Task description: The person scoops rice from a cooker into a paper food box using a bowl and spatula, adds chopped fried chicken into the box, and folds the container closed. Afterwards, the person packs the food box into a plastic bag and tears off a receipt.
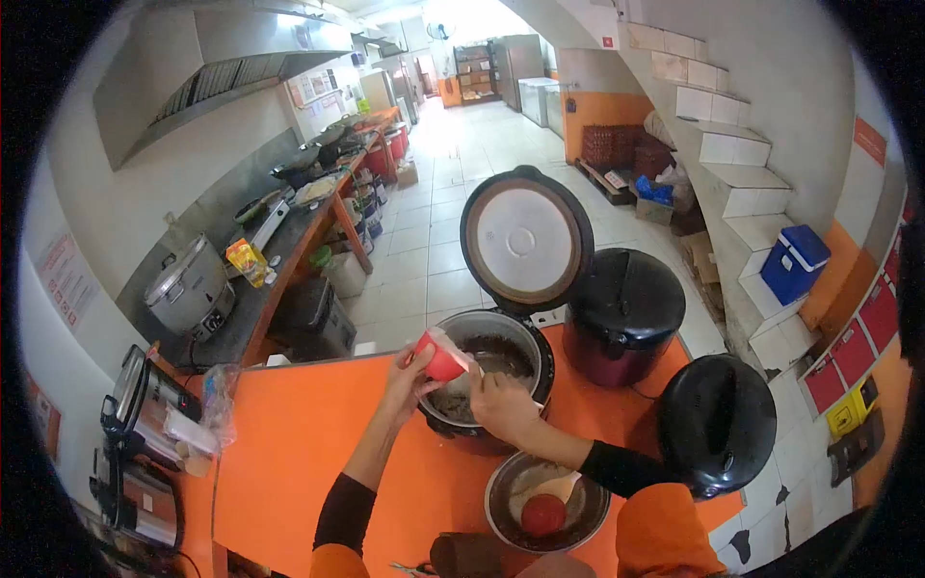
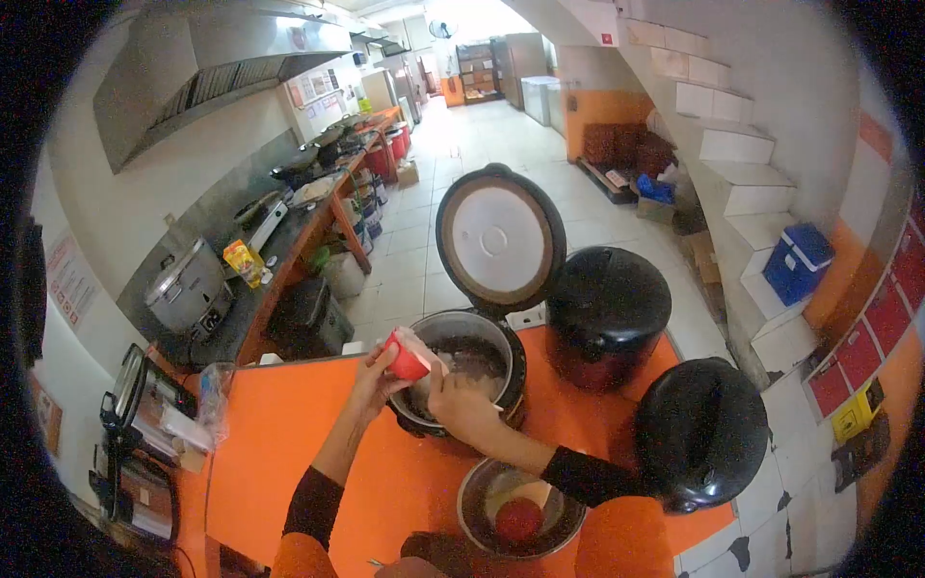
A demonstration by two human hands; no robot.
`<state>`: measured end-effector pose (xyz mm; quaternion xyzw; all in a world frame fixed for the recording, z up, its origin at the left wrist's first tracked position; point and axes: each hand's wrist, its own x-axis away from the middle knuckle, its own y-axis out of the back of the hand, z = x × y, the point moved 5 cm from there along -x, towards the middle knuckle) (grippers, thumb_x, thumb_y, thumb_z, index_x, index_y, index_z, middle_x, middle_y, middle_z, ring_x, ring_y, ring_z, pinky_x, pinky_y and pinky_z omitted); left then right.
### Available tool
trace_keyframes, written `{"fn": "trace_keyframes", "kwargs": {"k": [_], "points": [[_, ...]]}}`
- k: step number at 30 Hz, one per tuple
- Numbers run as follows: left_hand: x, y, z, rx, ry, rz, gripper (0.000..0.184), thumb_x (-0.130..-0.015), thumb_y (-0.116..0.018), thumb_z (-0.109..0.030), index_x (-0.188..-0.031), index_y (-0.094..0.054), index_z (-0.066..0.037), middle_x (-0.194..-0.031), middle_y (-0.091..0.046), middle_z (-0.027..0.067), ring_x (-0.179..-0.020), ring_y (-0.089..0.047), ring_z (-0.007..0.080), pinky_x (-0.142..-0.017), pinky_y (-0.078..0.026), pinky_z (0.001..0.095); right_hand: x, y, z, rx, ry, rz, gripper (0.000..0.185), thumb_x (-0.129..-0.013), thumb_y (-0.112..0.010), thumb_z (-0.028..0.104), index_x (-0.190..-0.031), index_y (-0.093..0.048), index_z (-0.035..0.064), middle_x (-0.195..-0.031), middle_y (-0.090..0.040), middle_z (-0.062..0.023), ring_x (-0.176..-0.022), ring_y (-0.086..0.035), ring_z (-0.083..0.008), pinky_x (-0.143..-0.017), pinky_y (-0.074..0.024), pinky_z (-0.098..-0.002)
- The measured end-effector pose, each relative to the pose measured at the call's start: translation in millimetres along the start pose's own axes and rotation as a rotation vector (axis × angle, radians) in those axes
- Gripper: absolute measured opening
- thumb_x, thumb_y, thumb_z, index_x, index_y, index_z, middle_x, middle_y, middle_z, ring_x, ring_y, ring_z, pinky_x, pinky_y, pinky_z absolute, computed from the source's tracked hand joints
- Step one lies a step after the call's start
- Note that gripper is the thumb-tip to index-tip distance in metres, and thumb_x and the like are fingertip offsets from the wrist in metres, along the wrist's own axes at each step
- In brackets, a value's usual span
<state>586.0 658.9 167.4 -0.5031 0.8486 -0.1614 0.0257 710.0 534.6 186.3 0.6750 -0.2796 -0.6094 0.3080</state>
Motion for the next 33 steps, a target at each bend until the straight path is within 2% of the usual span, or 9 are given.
{"fn": "trace_keyframes", "kwargs": {"k": [4,9,12,16,21,24,26,29,33], "points": [[1,1,-7,0.085,-0.030,0.120,0.053,-0.087,-0.063,-0.033,-0.129,-0.044,-0.007,-0.121,-0.054,0.0100,-0.112,-0.055,0.0242,-0.090,-0.051,0.0401,-25,22,-12,-0.027,-0.020,0.061,0.040,-0.075,-0.053,0.014,-0.112,-0.055,-0.0009,-0.068,-0.062,-0.0145,-0.062,-0.063,-0.0236,-0.053,-0.0513,-0.0345],[11,7,-21,0.217,-0.071,0.248,0.069,-0.088,-0.058,-0.038,-0.138,-0.028,-0.001,-0.138,-0.039,0.0159,-0.125,-0.042,0.0296,-0.101,-0.043,0.0407,-88,49,-65,-0.162,-0.240,0.441,0.019,-0.077,-0.056,0.020,-0.088,-0.065,0.0058,-0.070,-0.064,-0.0183,-0.069,-0.067,-0.0274,-0.056,-0.0517,-0.0404],[16,31,-11,0.266,-0.044,0.234,0.071,-0.087,-0.059,-0.040,-0.138,-0.028,-0.002,-0.139,-0.037,0.0171,-0.126,-0.041,0.0315,-0.102,-0.043,0.0422,-95,16,-71,-0.196,-0.160,0.398,0.018,-0.074,-0.059,0.019,-0.082,-0.066,0.0052,-0.074,-0.066,-0.0175,-0.071,-0.067,-0.0290,-0.061,-0.0517,-0.0436],[20,41,-3,0.357,-0.080,0.238,0.072,-0.086,-0.059,-0.041,-0.139,-0.027,-0.003,-0.140,-0.036,0.0181,-0.126,-0.041,0.0329,-0.101,-0.043,0.0437,-77,-88,-31,-0.229,0.066,0.644,0.020,-0.069,-0.063,0.021,-0.083,-0.066,0.0061,-0.074,-0.066,-0.0155,-0.071,-0.067,-0.0289,-0.064,-0.0516,-0.0422],[24,47,-3,0.448,-0.079,0.235,0.074,-0.084,-0.062,-0.040,-0.139,-0.027,-0.004,-0.141,-0.035,0.0188,-0.126,-0.041,0.0337,-0.102,-0.042,0.0454,-84,-99,6,-0.211,0.134,0.708,0.015,-0.067,-0.064,0.019,-0.077,-0.066,0.0091,-0.074,-0.067,-0.0143,-0.069,-0.067,-0.0286,-0.062,-0.0514,-0.0396],[20,50,0,0.469,-0.111,0.266,0.076,-0.087,-0.057,-0.042,-0.142,-0.021,-0.005,-0.144,-0.029,0.0195,-0.128,-0.039,0.0349,-0.101,-0.043,0.0449,-73,-116,20,-0.165,0.126,0.732,0.019,-0.073,-0.064,0.021,-0.084,-0.070,0.0080,-0.084,-0.069,-0.0127,-0.079,-0.068,-0.0276,-0.064,-0.0525,-0.0385],[23,50,1,0.474,-0.112,0.259,0.076,-0.087,-0.057,-0.042,-0.142,-0.021,-0.005,-0.144,-0.029,0.0195,-0.128,-0.039,0.0347,-0.101,-0.043,0.0445,-65,-138,26,-0.187,0.235,0.590,0.015,-0.066,-0.065,0.020,-0.069,-0.067,0.0058,-0.073,-0.066,-0.0166,-0.068,-0.067,-0.0289,-0.058,-0.0513,-0.0393],[30,52,-2,0.458,-0.098,0.260,0.075,-0.087,-0.056,-0.042,-0.142,-0.021,-0.004,-0.144,-0.030,0.0194,-0.128,-0.039,0.0342,-0.101,-0.043,0.0439,-62,-154,16,-0.301,0.137,0.801,0.019,-0.067,-0.062,0.018,-0.070,-0.066,0.0004,-0.075,-0.066,-0.0193,-0.068,-0.067,-0.0299,-0.057,-0.0513,-0.0415],[35,45,-7,0.420,-0.073,0.269,0.074,-0.088,-0.055,-0.042,-0.142,-0.021,-0.004,-0.143,-0.031,0.0194,-0.128,-0.039,0.0334,-0.102,-0.042,0.0431,-63,-146,-22,-0.512,0.065,0.752,0.024,-0.068,-0.060,0.018,-0.072,-0.064,-0.0062,-0.070,-0.065,-0.0194,-0.060,-0.065,-0.0267,-0.055,-0.0502,-0.0413]]}}
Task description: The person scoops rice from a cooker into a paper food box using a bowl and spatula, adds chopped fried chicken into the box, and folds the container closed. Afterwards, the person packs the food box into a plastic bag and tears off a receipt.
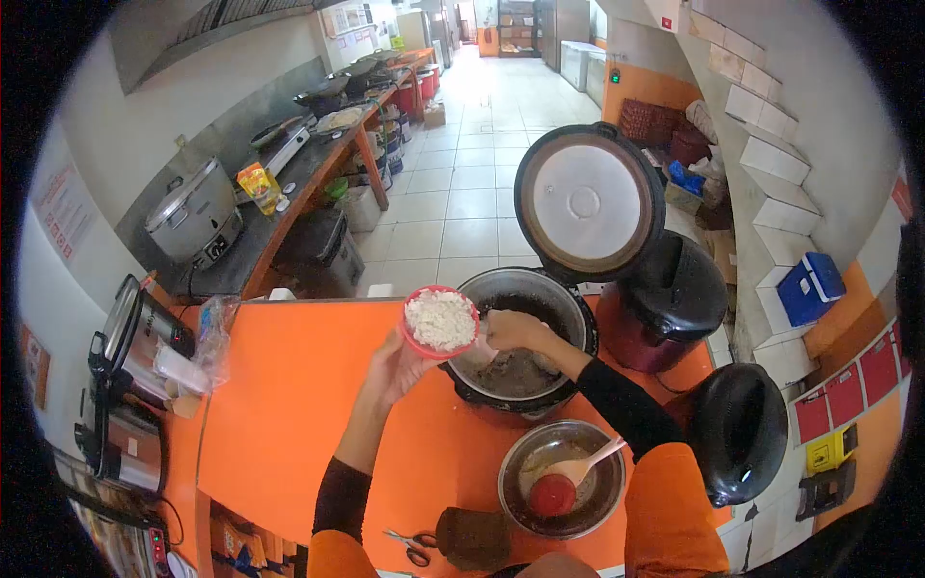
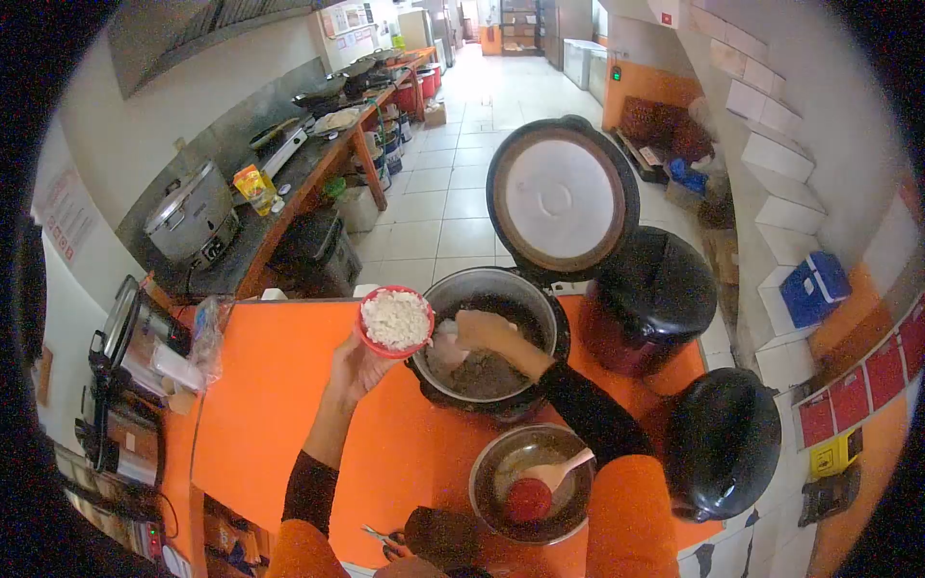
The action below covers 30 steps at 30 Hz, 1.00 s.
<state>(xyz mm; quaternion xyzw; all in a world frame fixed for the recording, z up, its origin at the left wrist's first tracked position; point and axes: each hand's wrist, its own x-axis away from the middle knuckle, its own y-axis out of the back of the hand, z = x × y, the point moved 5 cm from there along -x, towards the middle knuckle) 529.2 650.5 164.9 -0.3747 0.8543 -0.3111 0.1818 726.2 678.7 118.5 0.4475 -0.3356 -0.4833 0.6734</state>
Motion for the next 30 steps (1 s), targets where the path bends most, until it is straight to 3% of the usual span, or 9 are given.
{"fn": "trace_keyframes", "kwargs": {"k": [3,5,13,19,21,23,26,28,30], "points": [[-3,-3,-1,-0.012,0.020,-0.006,0.075,-0.087,-0.056,-0.042,-0.141,-0.022,-0.004,-0.142,-0.032,0.0194,-0.128,-0.039,0.0328,-0.102,-0.043,0.0426,9,-3,-22,-0.347,0.043,0.179,0.025,-0.072,-0.062,0.019,-0.074,-0.064,-0.0064,-0.059,-0.061,-0.0131,-0.049,-0.058,-0.0182,-0.045,-0.0449,-0.0337],[-3,-5,-3,0.000,-0.011,-0.012,0.075,-0.086,-0.058,-0.042,-0.141,-0.024,-0.004,-0.142,-0.033,0.0188,-0.128,-0.039,0.0335,-0.102,-0.042,0.0444,27,-6,-50,-0.760,-0.202,0.299,0.025,-0.079,-0.063,0.022,-0.075,-0.065,-0.0031,-0.053,-0.054,-0.0040,-0.043,-0.048,-0.0089,-0.040,-0.0352,-0.0254],[32,-74,14,-0.008,-0.168,0.021,0.090,-0.076,-0.069,-0.044,-0.142,-0.022,-0.006,-0.144,-0.032,0.0160,-0.132,-0.034,0.0311,-0.108,-0.032,0.0478,105,63,-50,-0.919,-0.257,0.163,0.027,-0.091,-0.056,0.024,-0.080,-0.066,0.0020,-0.054,-0.044,0.0050,-0.044,-0.036,-0.0035,-0.039,-0.0245,-0.0207],[83,-109,44,0.296,0.148,-0.112,0.099,-0.066,-0.079,-0.041,-0.141,-0.025,-0.007,-0.144,-0.032,0.0145,-0.131,-0.035,0.0291,-0.107,-0.033,0.0457,113,69,-56,-0.952,-0.364,0.073,0.026,-0.091,-0.058,0.025,-0.077,-0.064,0.0039,-0.057,-0.046,0.0059,-0.047,-0.039,-0.0016,-0.041,-0.0273,-0.0165],[85,-130,21,-0.216,0.099,0.080,0.097,-0.064,-0.081,-0.042,-0.138,-0.028,-0.007,-0.143,-0.033,0.0135,-0.132,-0.034,0.0276,-0.107,-0.032,0.0433,108,64,-58,-0.967,-0.306,0.089,0.028,-0.092,-0.057,0.028,-0.077,-0.063,0.0042,-0.058,-0.045,0.0058,-0.048,-0.038,-0.0013,-0.041,-0.0265,-0.0163],[100,-117,51,-0.177,0.116,-0.083,0.072,-0.090,-0.032,-0.060,-0.137,-0.037,-0.007,-0.141,-0.038,0.0152,-0.131,-0.037,0.0290,-0.105,-0.033,0.0479,110,66,-49,-0.938,-0.345,0.099,0.027,-0.093,-0.057,0.027,-0.087,-0.065,0.0020,-0.058,-0.045,0.0057,-0.047,-0.037,-0.0010,-0.041,-0.0255,-0.0164],[95,-114,56,0.220,0.117,-0.013,0.098,-0.063,-0.081,-0.046,-0.138,-0.028,-0.014,-0.141,-0.032,0.0204,-0.131,-0.034,0.0324,-0.105,-0.032,0.0462,110,64,-43,-0.951,-0.335,0.140,0.029,-0.093,-0.055,0.025,-0.103,-0.065,-0.0009,-0.057,-0.043,0.0061,-0.046,-0.034,-0.0008,-0.040,-0.0243,-0.0170],[86,-124,40,0.030,-0.209,0.346,0.091,-0.067,-0.079,-0.043,-0.139,-0.029,-0.019,-0.140,-0.029,0.0261,-0.130,-0.033,0.0386,-0.104,-0.033,0.0500,108,60,-47,-1.011,-0.308,0.162,0.032,-0.093,-0.055,0.025,-0.110,-0.063,-0.0012,-0.058,-0.042,0.0066,-0.047,-0.033,-0.0008,-0.040,-0.0238,-0.0172],[93,-127,44,0.144,-0.194,0.332,0.085,-0.070,-0.077,-0.040,-0.139,-0.031,-0.020,-0.140,-0.029,0.0276,-0.130,-0.033,0.0403,-0.103,-0.033,0.0507,107,63,-45,-0.989,-0.300,0.132,0.032,-0.094,-0.055,0.025,-0.110,-0.063,-0.0012,-0.058,-0.042,0.0065,-0.047,-0.033,-0.0008,-0.040,-0.0238,-0.0173]]}}
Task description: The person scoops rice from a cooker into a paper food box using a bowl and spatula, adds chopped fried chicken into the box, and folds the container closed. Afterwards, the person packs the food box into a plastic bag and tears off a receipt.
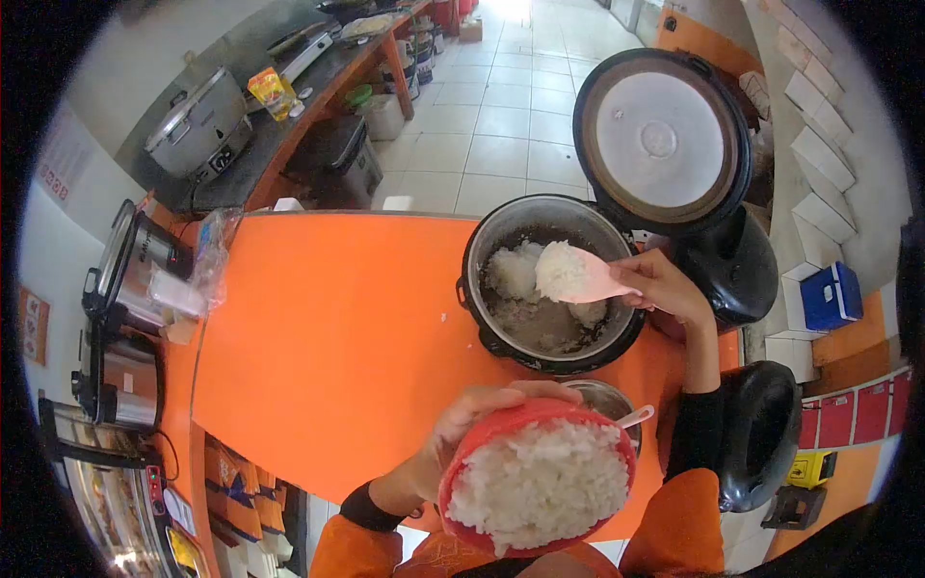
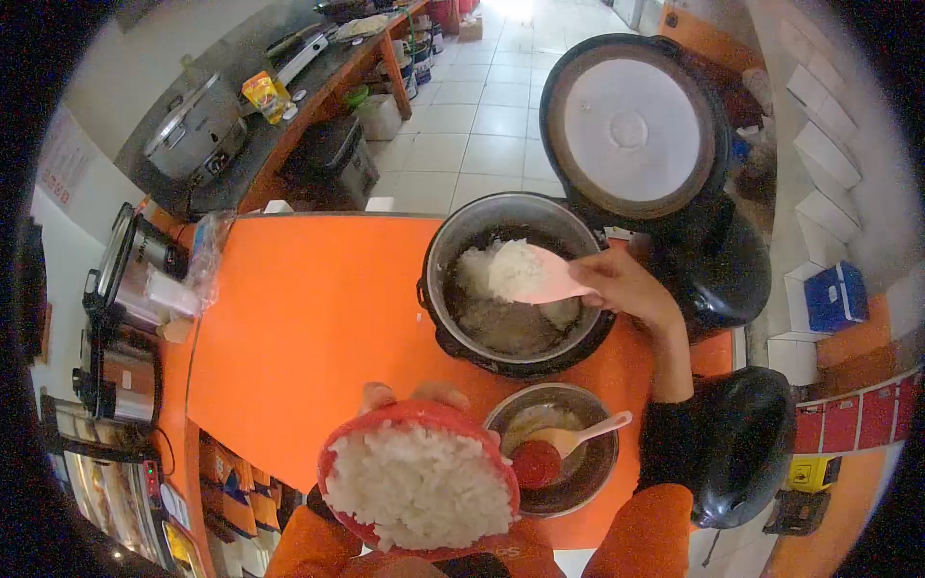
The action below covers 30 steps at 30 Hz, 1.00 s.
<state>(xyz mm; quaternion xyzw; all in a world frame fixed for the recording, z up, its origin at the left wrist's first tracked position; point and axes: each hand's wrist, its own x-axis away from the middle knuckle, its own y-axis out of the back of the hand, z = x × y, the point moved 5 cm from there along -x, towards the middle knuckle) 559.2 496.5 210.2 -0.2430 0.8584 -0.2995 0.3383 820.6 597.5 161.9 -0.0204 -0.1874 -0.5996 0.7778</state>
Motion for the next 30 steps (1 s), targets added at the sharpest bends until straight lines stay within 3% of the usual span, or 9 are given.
{"fn": "trace_keyframes", "kwargs": {"k": [8,11,14,17,20,23,26,28,30], "points": [[4,-1,-1,0.136,-0.093,0.012,0.070,-0.076,-0.073,-0.033,-0.136,-0.039,-0.021,-0.139,-0.029,0.0289,-0.127,-0.036,0.0426,-0.102,-0.036,0.0504,7,4,11,0.032,0.055,-0.019,0.029,-0.094,-0.053,0.025,-0.097,-0.065,-0.0009,-0.058,-0.044,0.0064,-0.048,-0.035,-0.0016,-0.041,-0.0227,-0.0183],[4,1,-2,-0.066,-0.073,-0.029,0.083,-0.067,-0.082,-0.025,-0.134,-0.035,-0.025,-0.131,-0.032,0.0276,-0.113,-0.044,0.0563,-0.083,-0.046,0.0660,7,5,8,0.006,0.054,-0.046,0.028,-0.094,-0.052,0.025,-0.092,-0.064,0.0002,-0.058,-0.043,0.0065,-0.048,-0.034,-0.0013,-0.041,-0.0219,-0.0187],[2,5,0,0.185,-0.142,0.049,0.084,-0.065,-0.083,-0.023,-0.134,-0.035,-0.025,-0.131,-0.032,0.0274,-0.113,-0.043,0.0568,-0.085,-0.045,0.0663,9,5,12,0.062,0.045,-0.075,0.028,-0.094,-0.052,0.026,-0.091,-0.064,0.0004,-0.058,-0.043,0.0067,-0.048,-0.034,-0.0013,-0.041,-0.0223,-0.0183],[4,5,2,0.254,-0.117,0.052,0.071,-0.077,-0.070,-0.041,-0.138,-0.040,-0.021,-0.138,-0.031,0.0311,-0.129,-0.034,0.0436,-0.104,-0.031,0.0512,9,6,12,0.113,0.048,-0.117,0.028,-0.094,-0.052,0.027,-0.093,-0.064,0.0012,-0.058,-0.045,0.0068,-0.047,-0.035,-0.0016,-0.041,-0.0239,-0.0176],[6,13,2,0.074,-0.118,0.034,0.075,-0.077,-0.071,-0.040,-0.140,-0.035,-0.021,-0.140,-0.031,0.0283,-0.130,-0.032,0.0423,-0.104,-0.030,0.0521,9,8,7,0.070,0.065,-0.078,0.029,-0.095,-0.052,0.025,-0.101,-0.065,-0.0009,-0.058,-0.044,0.0062,-0.048,-0.034,-0.0008,-0.041,-0.0234,-0.0173],[7,40,2,0.024,0.017,-0.019,0.080,-0.078,-0.071,-0.033,-0.143,-0.028,-0.017,-0.142,-0.031,0.0229,-0.131,-0.033,0.0374,-0.105,-0.031,0.0510,12,12,4,0.039,0.049,-0.106,0.030,-0.094,-0.053,0.027,-0.103,-0.064,0.0008,-0.060,-0.049,0.0055,-0.049,-0.040,-0.0024,-0.042,-0.0287,-0.0174],[1,64,4,0.376,0.005,-0.253,0.082,-0.079,-0.071,-0.025,-0.144,-0.022,-0.013,-0.144,-0.032,0.0158,-0.132,-0.034,0.0320,-0.106,-0.031,0.0495,25,11,16,0.066,0.140,-0.262,0.029,-0.093,-0.055,0.023,-0.107,-0.063,-0.0012,-0.062,-0.051,0.0039,-0.051,-0.043,-0.0029,-0.043,-0.0306,-0.0179],[-25,92,1,-0.057,-0.106,-0.470,0.080,-0.080,-0.070,-0.019,-0.143,-0.022,-0.012,-0.145,-0.031,0.0116,-0.132,-0.033,0.0291,-0.108,-0.032,0.0480,33,11,20,0.041,0.227,-0.374,0.029,-0.092,-0.057,0.021,-0.109,-0.062,-0.0016,-0.063,-0.052,0.0035,-0.052,-0.044,-0.0035,-0.044,-0.0322,-0.0184],[-39,106,4,-0.048,-0.092,-0.466,0.077,-0.081,-0.068,-0.016,-0.143,-0.022,-0.012,-0.145,-0.030,0.0108,-0.132,-0.034,0.0292,-0.108,-0.032,0.0478,47,9,38,0.049,0.382,-0.512,0.029,-0.090,-0.060,0.015,-0.113,-0.061,-0.0015,-0.065,-0.059,-0.0028,-0.057,-0.050,-0.0046,-0.048,-0.0378,-0.0207]]}}
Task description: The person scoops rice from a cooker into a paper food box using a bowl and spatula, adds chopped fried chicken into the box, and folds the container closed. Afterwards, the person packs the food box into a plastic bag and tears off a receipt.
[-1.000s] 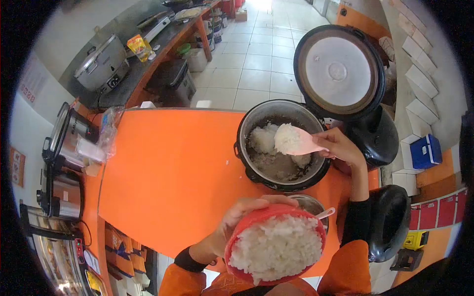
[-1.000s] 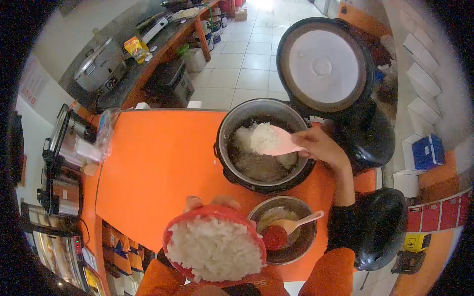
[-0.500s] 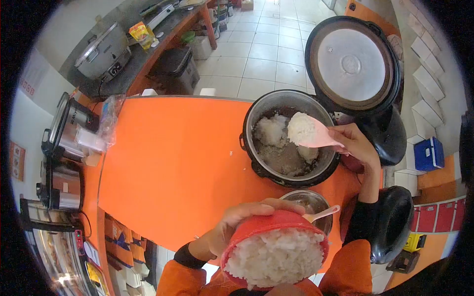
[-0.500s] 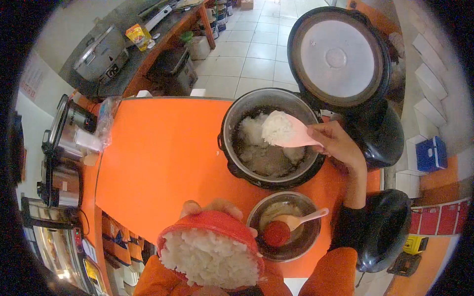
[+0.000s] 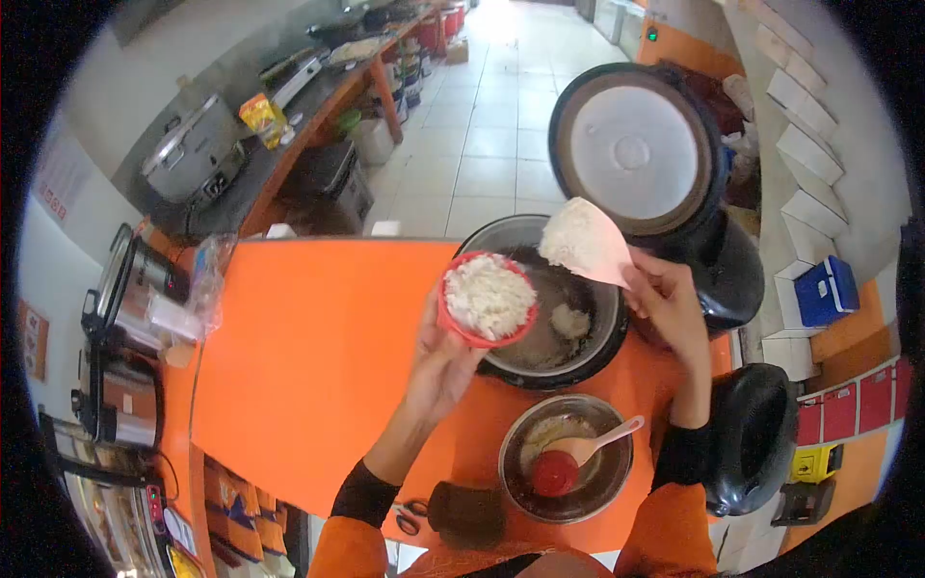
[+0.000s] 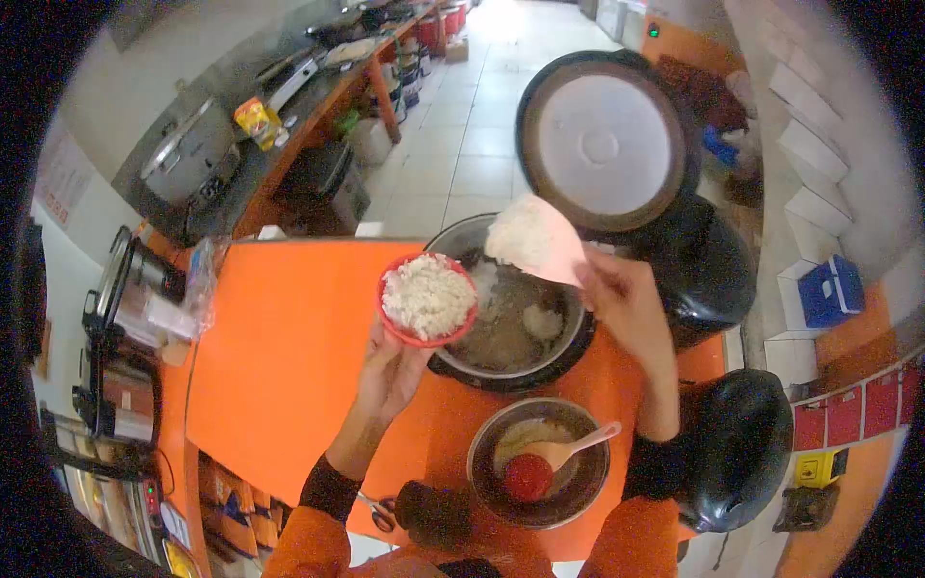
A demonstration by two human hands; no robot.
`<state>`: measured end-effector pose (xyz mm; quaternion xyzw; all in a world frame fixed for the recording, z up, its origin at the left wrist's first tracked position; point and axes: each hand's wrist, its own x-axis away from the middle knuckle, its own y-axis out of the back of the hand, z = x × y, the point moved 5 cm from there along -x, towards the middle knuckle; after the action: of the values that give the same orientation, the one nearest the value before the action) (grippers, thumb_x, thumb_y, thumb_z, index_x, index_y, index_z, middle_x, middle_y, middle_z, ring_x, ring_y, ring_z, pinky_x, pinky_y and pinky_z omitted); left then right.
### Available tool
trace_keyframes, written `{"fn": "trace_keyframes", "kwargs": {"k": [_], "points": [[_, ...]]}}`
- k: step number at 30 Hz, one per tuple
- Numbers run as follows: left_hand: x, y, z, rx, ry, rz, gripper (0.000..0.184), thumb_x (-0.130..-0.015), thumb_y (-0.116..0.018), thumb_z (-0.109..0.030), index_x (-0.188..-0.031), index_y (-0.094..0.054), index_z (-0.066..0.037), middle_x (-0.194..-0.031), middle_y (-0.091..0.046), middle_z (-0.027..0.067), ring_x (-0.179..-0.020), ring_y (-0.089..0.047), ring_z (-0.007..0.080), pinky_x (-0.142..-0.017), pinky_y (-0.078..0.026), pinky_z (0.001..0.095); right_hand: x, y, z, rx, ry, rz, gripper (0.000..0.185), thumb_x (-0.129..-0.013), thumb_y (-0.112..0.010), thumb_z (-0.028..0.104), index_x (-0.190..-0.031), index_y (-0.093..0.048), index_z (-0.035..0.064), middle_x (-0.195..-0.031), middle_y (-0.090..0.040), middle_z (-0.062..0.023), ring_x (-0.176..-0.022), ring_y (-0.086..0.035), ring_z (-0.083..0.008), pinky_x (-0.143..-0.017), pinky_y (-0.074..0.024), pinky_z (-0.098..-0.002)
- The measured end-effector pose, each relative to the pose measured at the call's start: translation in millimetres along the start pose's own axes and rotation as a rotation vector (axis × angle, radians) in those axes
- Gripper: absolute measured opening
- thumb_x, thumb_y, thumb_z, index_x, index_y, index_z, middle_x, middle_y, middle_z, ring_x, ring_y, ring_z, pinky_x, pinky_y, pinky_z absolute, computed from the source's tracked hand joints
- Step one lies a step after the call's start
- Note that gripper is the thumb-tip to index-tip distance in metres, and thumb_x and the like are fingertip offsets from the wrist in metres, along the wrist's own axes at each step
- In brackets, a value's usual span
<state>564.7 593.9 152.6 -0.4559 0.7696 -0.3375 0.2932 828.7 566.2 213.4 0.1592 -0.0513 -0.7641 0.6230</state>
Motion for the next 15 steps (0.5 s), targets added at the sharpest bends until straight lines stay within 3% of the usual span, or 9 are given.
{"fn": "trace_keyframes", "kwargs": {"k": [1,3,5,8,10,15], "points": [[-8,1,2,0.008,0.019,-0.024,0.075,-0.082,-0.066,-0.013,-0.143,-0.022,-0.012,-0.146,-0.028,0.0101,-0.131,-0.035,0.0292,-0.108,-0.032,0.0475,5,-5,6,0.003,0.014,-0.022,0.029,-0.090,-0.060,0.015,-0.113,-0.061,-0.0015,-0.065,-0.059,-0.0028,-0.057,-0.050,-0.0046,-0.048,-0.0378,-0.0207],[-15,-5,6,-0.014,0.019,-0.006,0.072,-0.083,-0.064,-0.010,-0.143,-0.023,-0.012,-0.145,-0.029,0.0105,-0.131,-0.035,0.0288,-0.108,-0.033,0.0468,20,-12,21,0.338,0.185,-0.237,0.023,-0.087,-0.057,0.010,-0.107,-0.065,0.0002,-0.067,-0.062,-0.0106,-0.058,-0.056,-0.0094,-0.048,-0.0425,-0.0247],[-20,-13,7,-0.037,0.020,0.005,0.070,-0.084,-0.063,-0.008,-0.142,-0.024,-0.012,-0.145,-0.029,0.0108,-0.130,-0.036,0.0283,-0.107,-0.035,0.0461,36,-35,42,0.756,0.510,-0.314,0.028,-0.081,-0.057,0.007,-0.108,-0.064,0.0030,-0.067,-0.061,-0.0139,-0.057,-0.059,-0.0151,-0.048,-0.0459,-0.0297],[-25,-24,6,-0.148,0.019,-0.010,0.067,-0.084,-0.063,-0.007,-0.140,-0.027,-0.011,-0.142,-0.033,0.0115,-0.128,-0.040,0.0276,-0.103,-0.042,0.0437,50,-69,46,1.015,0.493,-0.331,0.040,-0.073,-0.060,0.006,-0.113,-0.059,0.0017,-0.063,-0.055,-0.0074,-0.056,-0.058,-0.0213,-0.051,-0.0461,-0.0281],[-28,-24,3,-0.249,0.018,-0.080,0.062,-0.084,-0.064,-0.006,-0.137,-0.033,-0.010,-0.137,-0.039,0.0119,-0.123,-0.045,0.0271,-0.096,-0.048,0.0412,56,-87,44,1.200,0.590,-0.247,0.048,-0.069,-0.058,0.009,-0.116,-0.055,-0.0023,-0.066,-0.053,-0.0048,-0.059,-0.058,-0.0182,-0.053,-0.0482,-0.0273],[-30,-18,1,-0.290,0.108,-0.171,0.054,-0.085,-0.064,-0.011,-0.133,-0.039,-0.008,-0.133,-0.045,0.0123,-0.117,-0.051,0.0275,-0.092,-0.051,0.0402,56,-97,40,1.341,0.707,-0.087,0.049,-0.070,-0.056,0.010,-0.115,-0.054,-0.0072,-0.069,-0.055,-0.0061,-0.061,-0.057,-0.0170,-0.055,-0.0492,-0.0274]]}}
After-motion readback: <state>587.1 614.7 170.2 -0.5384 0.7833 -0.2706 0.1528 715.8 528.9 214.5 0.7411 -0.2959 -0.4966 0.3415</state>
